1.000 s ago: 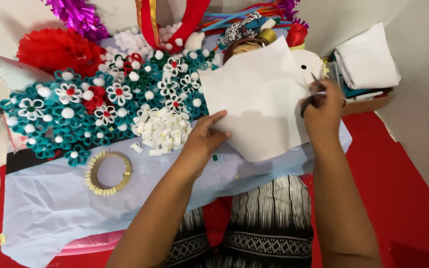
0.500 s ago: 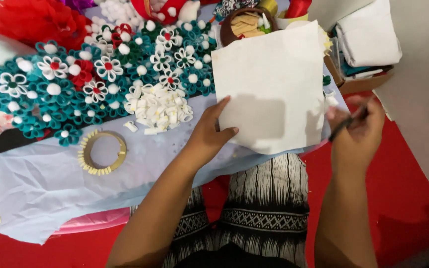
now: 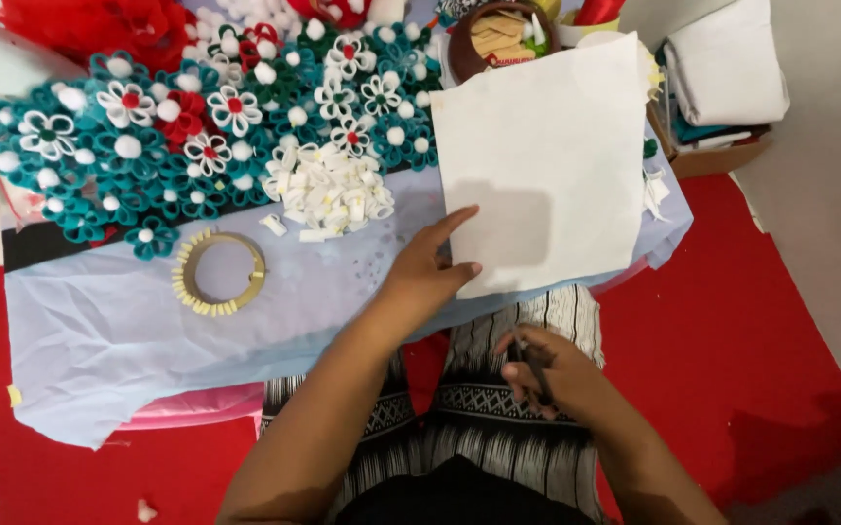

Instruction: Using scissors to cut a sheet of white material into small rectangular strips for handicraft work.

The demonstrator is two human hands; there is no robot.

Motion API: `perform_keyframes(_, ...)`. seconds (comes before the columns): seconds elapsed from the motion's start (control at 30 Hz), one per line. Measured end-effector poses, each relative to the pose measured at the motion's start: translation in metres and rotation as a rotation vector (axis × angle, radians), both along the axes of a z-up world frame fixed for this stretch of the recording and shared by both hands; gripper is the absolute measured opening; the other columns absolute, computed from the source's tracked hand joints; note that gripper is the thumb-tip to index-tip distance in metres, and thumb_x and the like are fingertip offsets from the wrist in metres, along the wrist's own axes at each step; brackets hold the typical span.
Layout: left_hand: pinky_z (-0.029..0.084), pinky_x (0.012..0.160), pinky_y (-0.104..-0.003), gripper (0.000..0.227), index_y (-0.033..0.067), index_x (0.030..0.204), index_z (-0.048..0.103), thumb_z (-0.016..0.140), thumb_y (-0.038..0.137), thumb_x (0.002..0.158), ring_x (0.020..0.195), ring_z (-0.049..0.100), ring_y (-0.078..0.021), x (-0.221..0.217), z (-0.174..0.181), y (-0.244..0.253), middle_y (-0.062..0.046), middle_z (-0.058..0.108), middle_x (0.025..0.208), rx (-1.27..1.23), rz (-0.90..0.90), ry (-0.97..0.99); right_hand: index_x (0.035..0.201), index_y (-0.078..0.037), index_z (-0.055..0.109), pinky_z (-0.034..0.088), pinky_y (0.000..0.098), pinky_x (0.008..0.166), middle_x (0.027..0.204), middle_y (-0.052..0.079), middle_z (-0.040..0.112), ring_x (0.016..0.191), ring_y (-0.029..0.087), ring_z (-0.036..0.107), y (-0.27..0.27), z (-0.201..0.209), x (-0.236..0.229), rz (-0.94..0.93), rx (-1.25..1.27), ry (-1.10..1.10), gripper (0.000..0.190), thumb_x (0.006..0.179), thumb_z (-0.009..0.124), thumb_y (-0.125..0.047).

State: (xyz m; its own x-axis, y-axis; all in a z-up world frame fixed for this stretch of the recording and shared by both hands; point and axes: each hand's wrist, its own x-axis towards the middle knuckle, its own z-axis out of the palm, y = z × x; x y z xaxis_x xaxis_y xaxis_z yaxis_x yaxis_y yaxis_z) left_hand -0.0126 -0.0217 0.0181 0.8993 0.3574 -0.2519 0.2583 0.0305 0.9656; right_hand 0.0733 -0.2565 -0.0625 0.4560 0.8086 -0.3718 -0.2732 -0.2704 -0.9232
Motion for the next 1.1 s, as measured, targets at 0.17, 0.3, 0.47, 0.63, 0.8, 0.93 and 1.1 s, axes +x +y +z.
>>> perform_keyframes(0.17,0.047,0.104,-0.046,0.042,0.0268,0.136,0.065,0.064,0.018,0.095,0.132,0.053,-0.0315,0.004,-0.036,-0.013,-0.014,0.052,0.144,0.018,0.066,0.025,0.113,0.002,0.065,0.041,0.0289,0.027,0.061,0.023,0.065,0.03,0.022,0.056,0.006,-0.008,-0.011,0.11,-0.045,0.033,0.036,0.088,0.075,-0.022)
perform_keyframes(0.3,0.045,0.104,-0.044,0.036,0.0209,0.13,0.071,0.057,0.013,0.098,0.122,0.053,-0.0276,0.005,-0.044,-0.018,-0.013,0.059,0.126,0.107,0.044,-0.016,0.119,0.005,0.062,0.039,0.0262,0.029,0.067,0.022,0.063,0.035,0.018,0.054,0.016,-0.001,-0.009,0.073,-0.141,-0.013,0.046,0.089,0.074,-0.028)
perform_keyframes(0.47,0.046,0.103,-0.044,0.04,0.0205,0.131,0.07,0.065,0.015,0.092,0.123,0.057,-0.0323,0.001,-0.06,-0.013,-0.018,0.064,0.127,0.106,0.101,-0.061,0.119,0.003,0.065,0.036,0.0279,0.03,0.068,0.021,0.063,0.036,0.02,0.054,0.026,0.002,-0.007,0.007,-0.178,-0.05,0.045,0.09,0.075,-0.03)
perform_keyframes(0.63,0.045,0.104,-0.043,0.044,0.0196,0.132,0.069,0.069,0.012,0.089,0.121,0.058,-0.0277,0.001,-0.058,-0.005,-0.016,0.066,0.127,0.053,0.109,-0.109,0.118,0.0,0.064,0.035,0.0283,0.032,0.065,0.02,0.061,0.036,0.021,0.053,0.035,-0.002,-0.004,-0.078,-0.119,-0.079,0.042,0.091,0.075,-0.03)
perform_keyframes(0.8,0.045,0.105,-0.045,0.05,0.0158,0.141,0.062,0.067,0.011,0.091,0.128,0.052,-0.0309,0.0,-0.052,-0.001,-0.019,0.059,0.136,0.027,0.031,-0.068,0.114,0.001,0.065,0.032,0.0262,0.033,0.06,0.02,0.06,0.033,0.02,0.052,0.037,-0.009,-0.005,-0.12,-0.083,-0.103,0.036,0.092,0.074,-0.026)
perform_keyframes(0.93,0.043,0.108,-0.047,0.049,0.0152,0.142,0.061,0.062,0.008,0.094,0.133,0.049,-0.0337,-0.003,-0.044,-0.001,-0.02,0.054,0.142,-0.044,0.009,-0.073,0.114,0.002,0.064,0.031,0.0264,0.033,0.06,0.02,0.06,0.033,0.019,0.05,0.035,-0.009,-0.005,-0.123,-0.084,-0.084,0.038,0.093,0.074,-0.028)
perform_keyframes(1.1,0.05,0.103,-0.042,0.056,0.0107,0.145,0.057,0.046,0.001,0.091,0.131,0.047,-0.0299,-0.006,-0.036,0.005,-0.02,0.053,0.143,-0.149,-0.02,-0.103,0.113,0.002,0.065,0.031,0.0257,0.034,0.059,0.019,0.06,0.033,0.017,0.049,0.037,-0.002,-0.007,-0.129,-0.087,-0.105,0.034,0.093,0.072,-0.025)
